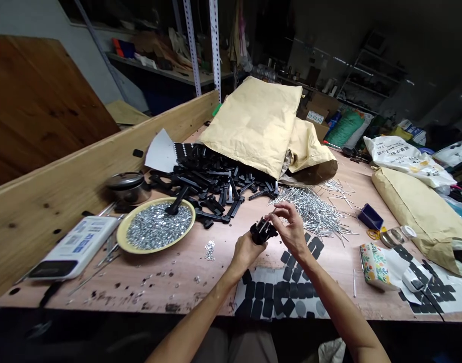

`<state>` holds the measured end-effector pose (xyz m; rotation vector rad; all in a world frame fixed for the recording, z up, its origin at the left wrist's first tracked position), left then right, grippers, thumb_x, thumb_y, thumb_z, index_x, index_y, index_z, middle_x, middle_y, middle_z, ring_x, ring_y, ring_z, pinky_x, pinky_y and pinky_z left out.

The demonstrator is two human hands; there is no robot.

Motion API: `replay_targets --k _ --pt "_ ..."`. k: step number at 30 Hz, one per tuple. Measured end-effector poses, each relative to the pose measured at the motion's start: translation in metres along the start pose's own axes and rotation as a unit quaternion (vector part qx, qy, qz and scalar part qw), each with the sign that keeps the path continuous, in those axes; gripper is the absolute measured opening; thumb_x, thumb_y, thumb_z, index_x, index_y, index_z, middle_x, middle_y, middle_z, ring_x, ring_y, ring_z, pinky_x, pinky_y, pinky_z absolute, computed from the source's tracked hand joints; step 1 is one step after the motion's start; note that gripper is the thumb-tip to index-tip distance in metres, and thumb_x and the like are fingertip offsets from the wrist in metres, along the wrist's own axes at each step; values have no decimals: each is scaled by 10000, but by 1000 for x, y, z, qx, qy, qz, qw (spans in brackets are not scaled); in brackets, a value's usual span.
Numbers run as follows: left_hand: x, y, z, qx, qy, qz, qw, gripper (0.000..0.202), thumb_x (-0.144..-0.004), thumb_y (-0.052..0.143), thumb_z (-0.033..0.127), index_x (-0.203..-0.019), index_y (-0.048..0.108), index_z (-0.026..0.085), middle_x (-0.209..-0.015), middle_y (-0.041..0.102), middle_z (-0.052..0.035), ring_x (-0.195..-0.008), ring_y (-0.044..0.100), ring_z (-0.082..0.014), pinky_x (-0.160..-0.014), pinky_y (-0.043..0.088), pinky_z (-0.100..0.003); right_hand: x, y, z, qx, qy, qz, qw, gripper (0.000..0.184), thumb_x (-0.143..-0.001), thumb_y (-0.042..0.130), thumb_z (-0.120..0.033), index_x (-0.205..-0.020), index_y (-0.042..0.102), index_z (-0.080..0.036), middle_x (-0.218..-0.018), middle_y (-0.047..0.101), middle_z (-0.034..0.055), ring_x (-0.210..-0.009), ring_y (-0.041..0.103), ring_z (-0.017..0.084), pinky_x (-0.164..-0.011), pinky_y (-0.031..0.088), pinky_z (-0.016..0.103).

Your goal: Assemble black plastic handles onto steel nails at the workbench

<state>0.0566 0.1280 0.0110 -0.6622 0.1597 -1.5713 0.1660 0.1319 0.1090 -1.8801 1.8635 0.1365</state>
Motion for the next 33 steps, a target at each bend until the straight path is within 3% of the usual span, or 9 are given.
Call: replay_targets --k 5,11,14,16,19,24,26,29,33 --pt "3 -4 5 -36 9 8 999 290 -631 650 147 -917 692 164 -829 733 -107 -869 667 -287 -651 436 -279 1 -10 0 -3 -46 60 997 183 -813 577 -240 -971 483 -241 -730 594 -42 -733 676 142 -699 537 294" --pt "2 0 8 -32 15 10 999 284 -632 648 144 -911 689 170 -800 726 -108 -870 667 -301 -649 431 -289 2 1 15 62 -59 -5 996 145 -802 583 -269 -941 570 -227 -867 625 14 -725 652 139 -697 532 298" --pt "1 0 8 -8 16 11 1000 254 -618 659 143 -870 686 165 -758 717 -88 -848 666 -285 -640 433 -281 3 1 13 123 -90 -36 988 91 -816 572 -287 -853 635 -234 -824 645 23 -860 624 180 -826 492 360" --pt "-1 0 7 18 15 2 1000 197 -616 671 164 -812 682 152 -703 704 -69 -783 668 -261 -601 437 -266 5 -6 11 137 -91 -27 986 151 -814 583 -342 -893 660 -239 -933 649 48 -1008 577 209 -922 439 398" --pt "-3 2 6 76 19 -21 997 197 -644 677 248 -805 667 133 -692 696 -51 -691 660 -216 -540 446 -245 13 -23 25 110 12 38 993 344 -807 574 -465 -1057 633 -236 -1143 598 79 -1125 518 232 -961 410 422" --pt "-5 11 14 272 89 -6 958 334 -603 734 335 -857 649 136 -826 704 -75 -798 650 -215 -668 490 -268 39 6 69 -110 217 -74 967 510 -781 519 -621 -1024 657 -195 -919 694 74 -946 623 235 -825 500 396" --pt "-5 15 19 305 132 -1 943 341 -648 701 356 -900 638 135 -910 693 -92 -869 642 -221 -744 492 -290 44 14 79 -169 249 -57 952 521 -770 523 -634 -1032 651 -202 -889 703 70 -905 640 232 -794 511 382" --pt "-7 14 23 262 173 21 949 345 -688 670 366 -953 636 147 -963 668 -104 -953 620 -248 -828 477 -333 44 15 86 -203 270 -14 941 505 -755 552 -626 -1072 619 -239 -937 700 59 -910 642 221 -774 513 363" --pt "-12 3 22 148 168 79 972 401 -721 646 397 -1059 630 181 -973 660 -110 -1006 601 -293 -856 465 -383 44 14 93 -206 288 -37 935 478 -798 506 -609 -1089 592 -240 -938 688 59 -871 647 195 -763 501 356"
Point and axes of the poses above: each hand's wrist, its own x-axis away from the middle knuckle, its own y-axis out of the palm, z = x × y, the point moved 6 cm from there along -x, towards the middle knuckle
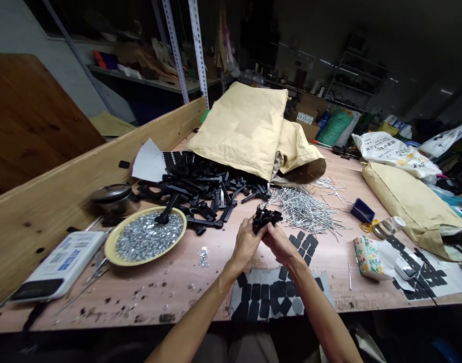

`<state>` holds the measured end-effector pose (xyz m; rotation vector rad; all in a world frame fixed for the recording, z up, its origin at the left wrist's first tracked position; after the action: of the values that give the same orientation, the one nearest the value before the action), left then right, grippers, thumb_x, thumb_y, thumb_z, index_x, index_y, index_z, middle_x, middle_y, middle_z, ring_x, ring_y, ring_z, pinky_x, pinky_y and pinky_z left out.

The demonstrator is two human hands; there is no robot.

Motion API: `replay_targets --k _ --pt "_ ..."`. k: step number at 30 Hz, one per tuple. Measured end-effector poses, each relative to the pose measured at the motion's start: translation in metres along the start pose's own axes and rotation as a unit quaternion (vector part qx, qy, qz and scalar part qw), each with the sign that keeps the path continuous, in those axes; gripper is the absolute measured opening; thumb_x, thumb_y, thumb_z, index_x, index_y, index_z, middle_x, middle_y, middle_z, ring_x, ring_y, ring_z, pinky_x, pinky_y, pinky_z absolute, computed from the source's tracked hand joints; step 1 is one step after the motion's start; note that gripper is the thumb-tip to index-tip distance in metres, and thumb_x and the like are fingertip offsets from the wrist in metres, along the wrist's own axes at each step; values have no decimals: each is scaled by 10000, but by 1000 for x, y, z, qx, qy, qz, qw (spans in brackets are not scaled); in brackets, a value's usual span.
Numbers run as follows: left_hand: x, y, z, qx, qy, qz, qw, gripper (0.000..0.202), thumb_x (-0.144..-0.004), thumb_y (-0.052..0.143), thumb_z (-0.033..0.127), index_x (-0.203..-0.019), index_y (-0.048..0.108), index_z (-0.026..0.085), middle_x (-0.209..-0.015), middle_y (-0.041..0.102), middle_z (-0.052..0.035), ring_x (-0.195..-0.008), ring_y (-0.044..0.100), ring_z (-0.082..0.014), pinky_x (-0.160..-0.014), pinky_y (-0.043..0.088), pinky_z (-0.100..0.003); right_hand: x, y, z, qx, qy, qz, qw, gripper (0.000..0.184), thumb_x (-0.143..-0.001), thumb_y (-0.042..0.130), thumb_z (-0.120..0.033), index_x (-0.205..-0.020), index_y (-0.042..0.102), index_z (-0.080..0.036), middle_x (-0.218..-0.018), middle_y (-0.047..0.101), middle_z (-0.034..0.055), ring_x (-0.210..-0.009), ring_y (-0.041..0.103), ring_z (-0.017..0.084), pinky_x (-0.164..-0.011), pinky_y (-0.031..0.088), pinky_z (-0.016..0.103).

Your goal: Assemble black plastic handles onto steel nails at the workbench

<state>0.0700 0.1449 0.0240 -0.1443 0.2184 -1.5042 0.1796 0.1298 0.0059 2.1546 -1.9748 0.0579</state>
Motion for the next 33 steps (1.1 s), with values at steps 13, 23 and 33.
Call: replay_targets --k 13,23,33 --pt "3 14 0 151 -18 -10 988 239 -712 610 272 -909 665 150 -921 710 -91 -931 647 -239 -853 488 -351 14 -15 -26 199 -157 237 938 322 -858 446 -437 -1034 553 -190 -933 633 59 -888 589 208 -815 462 330" --pt "12 12 -15 275 -89 98 952 397 -736 569 496 -867 674 136 -931 720 -99 -940 649 -232 -861 477 -315 1 21 -37 102 -221 178 953 403 -758 551 -327 -1131 501 -184 -934 599 29 -836 566 155 -810 473 277" --pt "3 20 -4 352 -98 -90 926 559 -634 686 515 -1042 658 135 -976 719 -97 -1042 613 -247 -927 446 -353 0 -10 -31 191 -209 226 932 392 -790 548 -463 -1061 598 -185 -1002 650 81 -956 592 231 -876 462 377"
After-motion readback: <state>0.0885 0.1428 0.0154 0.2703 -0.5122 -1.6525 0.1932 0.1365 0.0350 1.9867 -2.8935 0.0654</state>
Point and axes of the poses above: each hand's wrist, its own x-axis away from the middle knuckle, its own y-axis out of the palm, z = x × y, the point moved 6 cm from there along -x, towards the middle knuckle
